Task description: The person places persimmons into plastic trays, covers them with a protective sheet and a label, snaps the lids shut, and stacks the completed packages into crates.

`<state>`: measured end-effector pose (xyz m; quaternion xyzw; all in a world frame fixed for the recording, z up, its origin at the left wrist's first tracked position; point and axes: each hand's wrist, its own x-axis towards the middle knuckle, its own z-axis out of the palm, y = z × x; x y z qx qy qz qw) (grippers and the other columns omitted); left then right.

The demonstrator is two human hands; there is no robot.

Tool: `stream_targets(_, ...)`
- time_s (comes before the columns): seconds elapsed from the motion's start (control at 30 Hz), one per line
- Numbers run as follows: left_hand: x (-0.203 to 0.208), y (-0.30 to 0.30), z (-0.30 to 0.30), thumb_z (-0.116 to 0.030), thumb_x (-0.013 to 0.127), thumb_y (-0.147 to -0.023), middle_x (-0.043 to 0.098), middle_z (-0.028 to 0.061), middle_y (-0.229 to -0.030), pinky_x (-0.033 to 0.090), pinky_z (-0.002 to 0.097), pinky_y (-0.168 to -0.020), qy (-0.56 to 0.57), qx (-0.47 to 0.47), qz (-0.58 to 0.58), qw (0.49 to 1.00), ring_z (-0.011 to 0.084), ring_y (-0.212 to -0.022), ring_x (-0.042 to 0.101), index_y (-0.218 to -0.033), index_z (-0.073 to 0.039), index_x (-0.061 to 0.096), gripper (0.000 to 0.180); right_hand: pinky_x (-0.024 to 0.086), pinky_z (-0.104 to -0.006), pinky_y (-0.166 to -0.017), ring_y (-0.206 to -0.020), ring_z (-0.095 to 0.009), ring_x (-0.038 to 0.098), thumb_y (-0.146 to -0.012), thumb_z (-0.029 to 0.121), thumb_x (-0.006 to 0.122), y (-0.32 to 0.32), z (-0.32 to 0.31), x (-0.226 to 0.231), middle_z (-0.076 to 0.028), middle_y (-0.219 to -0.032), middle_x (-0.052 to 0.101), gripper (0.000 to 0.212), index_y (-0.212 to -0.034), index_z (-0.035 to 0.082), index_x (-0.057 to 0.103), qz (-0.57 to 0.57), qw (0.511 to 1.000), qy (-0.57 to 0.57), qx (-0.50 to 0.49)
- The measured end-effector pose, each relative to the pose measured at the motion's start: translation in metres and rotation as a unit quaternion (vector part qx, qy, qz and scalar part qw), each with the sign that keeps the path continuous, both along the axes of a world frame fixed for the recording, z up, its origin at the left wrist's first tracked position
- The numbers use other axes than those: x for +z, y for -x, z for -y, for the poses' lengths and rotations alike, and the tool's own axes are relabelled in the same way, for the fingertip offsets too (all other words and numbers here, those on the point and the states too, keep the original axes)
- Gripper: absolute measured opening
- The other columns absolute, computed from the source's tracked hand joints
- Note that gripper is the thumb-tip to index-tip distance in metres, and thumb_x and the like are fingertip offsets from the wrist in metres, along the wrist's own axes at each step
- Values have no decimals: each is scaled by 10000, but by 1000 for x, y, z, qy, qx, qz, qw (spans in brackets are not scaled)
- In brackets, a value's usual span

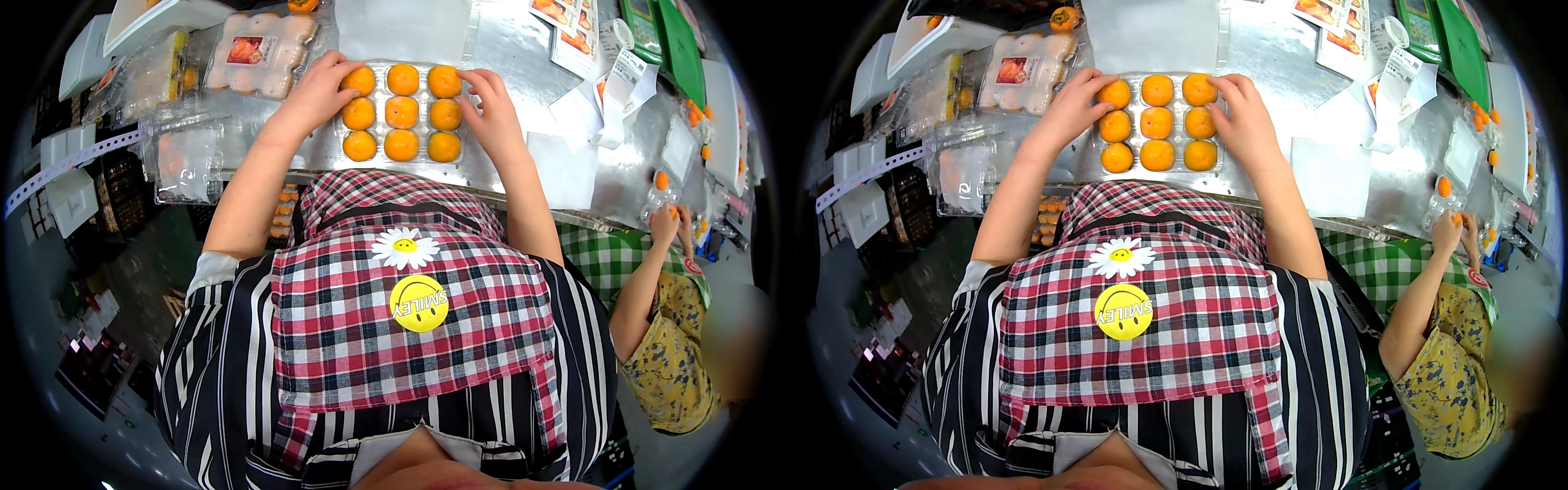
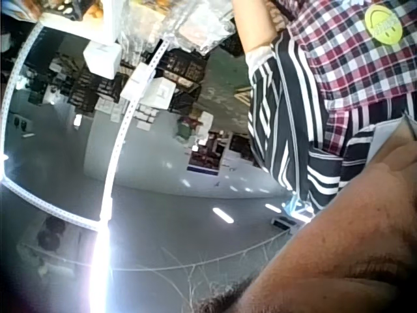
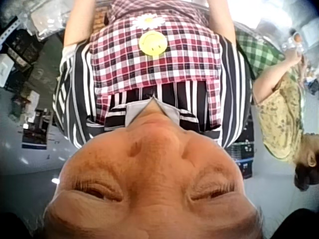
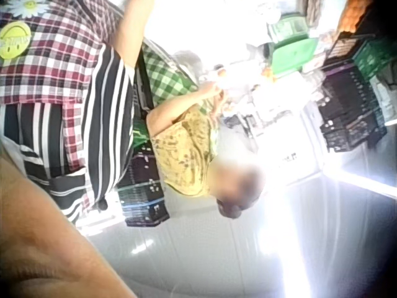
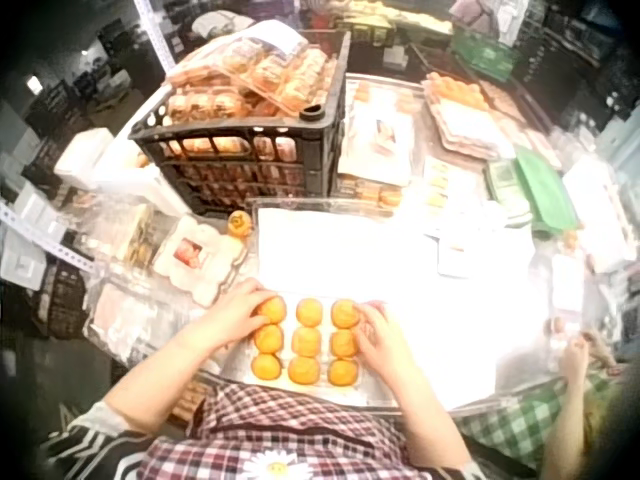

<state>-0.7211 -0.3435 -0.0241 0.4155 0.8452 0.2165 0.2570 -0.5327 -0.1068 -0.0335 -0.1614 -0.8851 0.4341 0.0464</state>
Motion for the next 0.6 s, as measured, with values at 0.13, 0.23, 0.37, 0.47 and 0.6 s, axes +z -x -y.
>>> stream_targets(0.13,-4,-4,5,-106,666,-815,529,139,-1177,453,354,-947,-12,16,-14,1000,309,-1094,544,-1252,-73,578,447,509,-371,-852,-1034,-304,578,-809,126,682,13,4,-4,-128,-1163,549,396,-1195,114,597,10,995,-91,42)
stream_targets(0.23,-10,-15,12,-114,662,-823,522,144,-1193,452,356,-955,-64,61,-22,996,308,-1109,537,-1250,-78,580,437,518,-368,-825,-976,-288,606,-807,151,691,17,4,-5,-114,-1152,555,403,-1199,140,601,49,995,-84,28)
stream_targets(0.37,-17,-23,26,-120,659,-831,517,142,-1216,448,359,-969,-90,131,-28,987,296,-1140,524,-1245,-77,581,423,529,-366,-779,-880,-272,635,-806,186,699,19,3,-5,-94,-1146,561,403,-1198,156,607,77,996,-43,14)
stream_targets(0.47,-19,-25,34,-114,649,-831,532,132,-1187,470,349,-923,-114,170,-7,979,273,-1074,553,-1224,-75,593,399,531,-351,-759,-840,-254,637,-812,210,697,21,0,-6,-84,-1140,568,394,-1191,149,608,71,993,-88,31)
stream_targets(0.6,-18,-24,37,-120,624,-841,574,113,-1098,494,314,-778,-161,219,28,962,203,-887,582,-1186,-69,616,348,521,-321,-726,-771,-203,610,-818,237,693,28,-8,-5,-98,-1103,574,400,-1187,115,601,29,998,-26,-42)
